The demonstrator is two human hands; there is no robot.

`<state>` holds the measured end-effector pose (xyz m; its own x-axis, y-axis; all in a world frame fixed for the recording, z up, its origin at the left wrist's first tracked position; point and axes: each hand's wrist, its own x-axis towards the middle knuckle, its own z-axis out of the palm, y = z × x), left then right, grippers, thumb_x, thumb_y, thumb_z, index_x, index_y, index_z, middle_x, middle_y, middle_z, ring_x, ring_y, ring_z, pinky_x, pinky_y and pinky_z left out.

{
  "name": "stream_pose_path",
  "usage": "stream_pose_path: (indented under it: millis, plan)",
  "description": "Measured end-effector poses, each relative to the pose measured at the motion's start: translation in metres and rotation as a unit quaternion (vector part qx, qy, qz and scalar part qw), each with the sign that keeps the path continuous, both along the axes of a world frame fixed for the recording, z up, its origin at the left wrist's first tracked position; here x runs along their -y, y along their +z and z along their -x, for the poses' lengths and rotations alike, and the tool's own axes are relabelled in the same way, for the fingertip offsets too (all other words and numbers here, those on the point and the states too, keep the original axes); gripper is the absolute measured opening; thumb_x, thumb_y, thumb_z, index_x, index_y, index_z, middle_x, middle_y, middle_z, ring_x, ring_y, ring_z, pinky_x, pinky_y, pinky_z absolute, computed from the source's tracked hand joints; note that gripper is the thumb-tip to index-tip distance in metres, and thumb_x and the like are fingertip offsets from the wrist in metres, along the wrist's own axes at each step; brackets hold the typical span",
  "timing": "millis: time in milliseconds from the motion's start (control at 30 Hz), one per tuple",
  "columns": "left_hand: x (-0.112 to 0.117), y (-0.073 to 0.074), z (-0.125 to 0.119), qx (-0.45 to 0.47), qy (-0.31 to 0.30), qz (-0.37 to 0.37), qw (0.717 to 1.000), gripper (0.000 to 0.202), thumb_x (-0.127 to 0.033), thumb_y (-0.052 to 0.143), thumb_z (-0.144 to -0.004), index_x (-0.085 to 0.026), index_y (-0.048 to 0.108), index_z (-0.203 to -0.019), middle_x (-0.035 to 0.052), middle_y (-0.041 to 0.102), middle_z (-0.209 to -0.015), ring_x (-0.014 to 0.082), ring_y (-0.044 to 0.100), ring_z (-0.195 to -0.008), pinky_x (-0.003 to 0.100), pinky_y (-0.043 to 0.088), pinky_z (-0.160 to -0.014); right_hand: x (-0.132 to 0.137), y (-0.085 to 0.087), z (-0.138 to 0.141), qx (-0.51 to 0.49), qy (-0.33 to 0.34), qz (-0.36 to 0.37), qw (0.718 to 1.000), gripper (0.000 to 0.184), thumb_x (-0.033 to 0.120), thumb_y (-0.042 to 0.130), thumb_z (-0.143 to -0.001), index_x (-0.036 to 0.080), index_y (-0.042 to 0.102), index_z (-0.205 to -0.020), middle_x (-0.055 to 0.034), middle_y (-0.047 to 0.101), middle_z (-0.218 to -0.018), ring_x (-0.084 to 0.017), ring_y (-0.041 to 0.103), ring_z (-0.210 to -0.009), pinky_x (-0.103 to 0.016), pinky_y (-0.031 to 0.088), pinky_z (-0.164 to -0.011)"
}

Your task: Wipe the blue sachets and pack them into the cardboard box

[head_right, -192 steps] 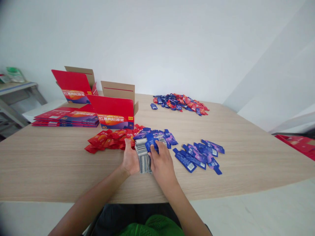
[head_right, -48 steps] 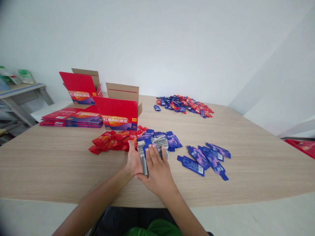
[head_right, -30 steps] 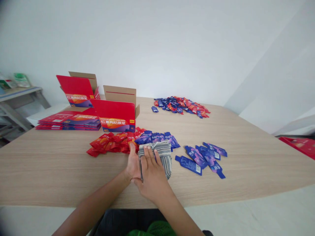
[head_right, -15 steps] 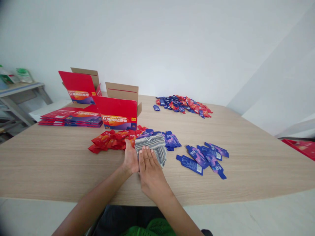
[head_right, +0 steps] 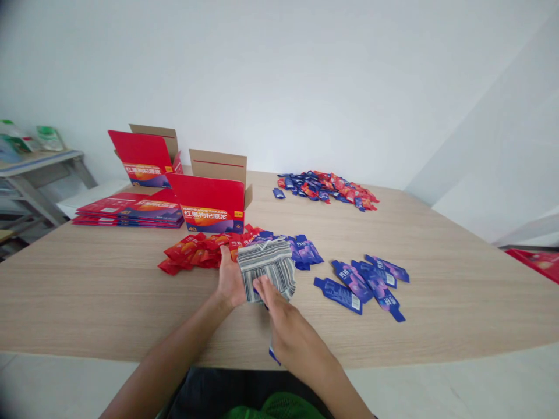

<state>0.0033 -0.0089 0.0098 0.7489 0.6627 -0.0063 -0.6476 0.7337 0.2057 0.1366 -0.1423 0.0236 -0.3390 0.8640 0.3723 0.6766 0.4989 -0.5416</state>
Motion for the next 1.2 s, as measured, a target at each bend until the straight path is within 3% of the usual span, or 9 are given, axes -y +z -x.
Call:
stream_pose_path:
  millis: [100,200,367,467,567,767,833,967,1200]
  plan:
    - [0.004,-0.005,-0.001,-0.007,-0.013,-0.019,1.0,0.11,-0.094,0.021,-0.079,-0.011,0.06,-0.139,0.0203,0.068,-0.132,0.0394,0.06,-0.13,0.056,0.038,-0.115,-0.009,0.002,0.004,-0.28,-0.066,0.075,0.955,0.07,0.024,0.044,-0.105,0.033,0.009,-0.165,-0.0096,0.051,-0.154,-0.023,0.047,-0.144,-0.047,0.046,-0.113]
    - [0.008,-0.009,-0.003,-0.044,-0.016,-0.006,0.999,0.106,-0.092,0.024,-0.081,-0.011,0.062,-0.137,0.0201,0.071,-0.128,0.039,0.063,-0.125,0.055,0.041,-0.112,-0.034,-0.01,0.009,-0.385,-0.06,0.096,0.916,0.076,0.037,0.054,-0.102,0.028,0.012,-0.165,-0.0159,0.051,-0.154,-0.027,0.062,-0.13,-0.044,0.058,-0.097]
    - [0.005,-0.009,-0.006,-0.045,-0.008,0.0,0.999,0.102,-0.089,0.021,-0.085,-0.01,0.064,-0.133,0.0193,0.073,-0.123,0.0372,0.066,-0.121,0.054,0.043,-0.111,-0.064,-0.035,0.004,-0.175,-0.17,-0.033,0.969,0.074,0.03,0.052,-0.099,0.024,0.017,-0.164,-0.0168,0.045,-0.158,-0.028,0.052,-0.139,-0.05,0.05,-0.109]
    - [0.001,-0.01,-0.006,-0.028,-0.003,0.001,1.0,0.101,-0.088,0.022,-0.085,-0.01,0.064,-0.133,0.0193,0.072,-0.123,0.0363,0.066,-0.12,0.052,0.044,-0.11,-0.063,-0.037,0.002,-0.019,-0.232,-0.121,0.965,0.06,0.03,0.056,-0.099,0.026,0.039,-0.157,-0.0145,0.042,-0.16,-0.033,0.043,-0.145,-0.059,0.041,-0.114]
    - [0.0,-0.01,-0.006,-0.022,-0.013,0.009,1.0,0.104,-0.089,0.02,-0.084,-0.008,0.064,-0.133,0.0206,0.072,-0.123,0.0365,0.066,-0.12,0.051,0.046,-0.109,-0.059,-0.031,0.004,0.089,-0.228,-0.18,0.953,0.042,0.026,0.055,-0.099,0.025,0.059,-0.141,-0.0145,0.052,-0.151,-0.034,0.049,-0.139,-0.061,0.042,-0.111]
    - [0.005,-0.002,-0.005,-0.031,0.013,0.012,0.999,0.1,-0.086,0.02,-0.088,-0.01,0.06,-0.138,0.0194,0.072,-0.125,0.035,0.065,-0.123,0.051,0.039,-0.116,-0.05,-0.019,0.008,0.221,-0.113,-0.153,0.957,0.053,0.008,0.041,-0.097,0.008,0.048,-0.149,-0.0198,0.056,-0.149,-0.029,0.051,-0.14,-0.052,0.04,-0.117]
    - [0.006,-0.001,-0.005,-0.029,0.007,0.002,1.0,0.1,-0.086,0.022,-0.088,-0.01,0.059,-0.14,0.0196,0.071,-0.126,0.0353,0.064,-0.125,0.052,0.037,-0.117,-0.046,-0.018,0.01,0.223,-0.098,-0.141,0.959,0.056,0.026,0.051,-0.1,0.005,0.043,-0.151,-0.0234,0.048,-0.154,-0.032,0.042,-0.146,-0.057,0.034,-0.12]
    - [0.007,-0.003,-0.004,-0.01,-0.036,-0.018,0.999,0.106,-0.091,0.024,-0.083,-0.009,0.058,-0.14,0.0211,0.07,-0.129,0.0371,0.061,-0.128,0.054,0.036,-0.117,-0.04,-0.02,0.016,0.205,-0.11,-0.129,0.964,0.106,0.062,0.078,-0.077,-0.004,0.038,-0.15,-0.0341,0.037,-0.157,-0.042,0.03,-0.151,-0.065,0.03,-0.12]
    - [0.002,-0.001,0.001,-0.01,-0.005,-0.015,1.0,0.114,-0.093,0.017,-0.08,-0.005,0.06,-0.136,0.0254,0.067,-0.131,0.0401,0.059,-0.129,0.056,0.036,-0.116,-0.032,-0.01,0.01,0.23,-0.048,-0.091,0.968,0.093,0.047,0.08,-0.077,0.003,0.042,-0.15,-0.0283,0.039,-0.158,-0.038,0.035,-0.15,-0.059,0.032,-0.121]
